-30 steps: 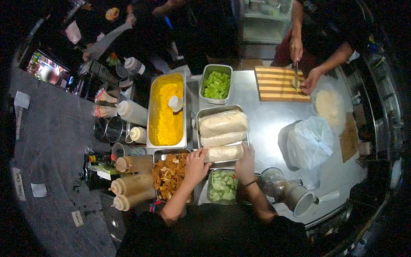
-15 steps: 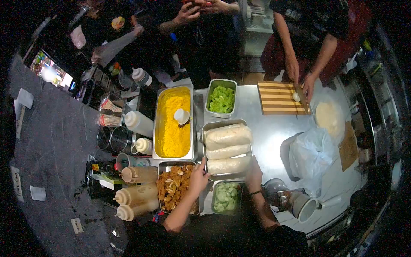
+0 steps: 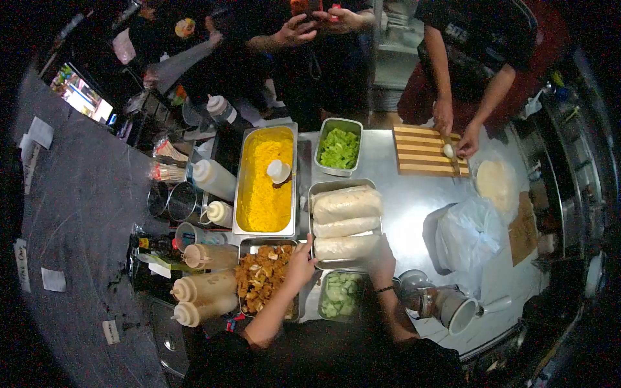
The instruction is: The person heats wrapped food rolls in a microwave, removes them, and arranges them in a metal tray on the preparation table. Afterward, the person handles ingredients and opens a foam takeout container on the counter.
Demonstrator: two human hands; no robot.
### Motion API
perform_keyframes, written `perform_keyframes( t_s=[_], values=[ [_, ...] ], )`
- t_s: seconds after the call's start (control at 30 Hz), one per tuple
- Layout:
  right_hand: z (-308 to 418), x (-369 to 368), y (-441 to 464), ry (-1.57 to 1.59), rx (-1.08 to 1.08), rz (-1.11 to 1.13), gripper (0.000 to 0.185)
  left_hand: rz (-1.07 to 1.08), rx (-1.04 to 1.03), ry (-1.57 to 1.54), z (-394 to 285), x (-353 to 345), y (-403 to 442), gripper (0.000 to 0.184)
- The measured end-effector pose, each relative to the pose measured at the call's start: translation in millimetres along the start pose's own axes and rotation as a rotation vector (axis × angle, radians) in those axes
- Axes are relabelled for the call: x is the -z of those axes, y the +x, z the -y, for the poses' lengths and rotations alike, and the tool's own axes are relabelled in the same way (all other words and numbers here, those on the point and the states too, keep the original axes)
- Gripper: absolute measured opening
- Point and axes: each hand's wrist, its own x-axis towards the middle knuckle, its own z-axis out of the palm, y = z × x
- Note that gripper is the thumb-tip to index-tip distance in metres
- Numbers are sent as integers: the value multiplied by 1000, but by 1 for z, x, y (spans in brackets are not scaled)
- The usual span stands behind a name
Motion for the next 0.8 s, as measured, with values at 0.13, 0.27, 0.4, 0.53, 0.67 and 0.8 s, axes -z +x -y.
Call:
perform_keyframes(
  t_s=[0.13, 0.27, 0.4, 0.53, 0.67, 0.8],
  values=[
    [-21, -9, 0, 106, 94, -47, 53, 29, 24, 8, -1, 1, 1, 76],
    [0, 4, -1, 98, 19, 17, 56, 28, 12, 112, 2, -3, 3, 77],
    [-18, -2, -2, 124, 33, 31, 58, 78, 68, 71, -8, 7, 2, 73],
    [-19, -1, 0, 123, 41, 28, 58, 101, 109, 46, -14, 12, 3, 70],
    [-14, 2, 0, 140, -46, 67, 57, 148, 93, -65, -8, 15, 3, 70],
    [-6, 4, 0, 84, -15, 68, 54, 181, 132, -89, -12, 20, 3, 69]
  ],
)
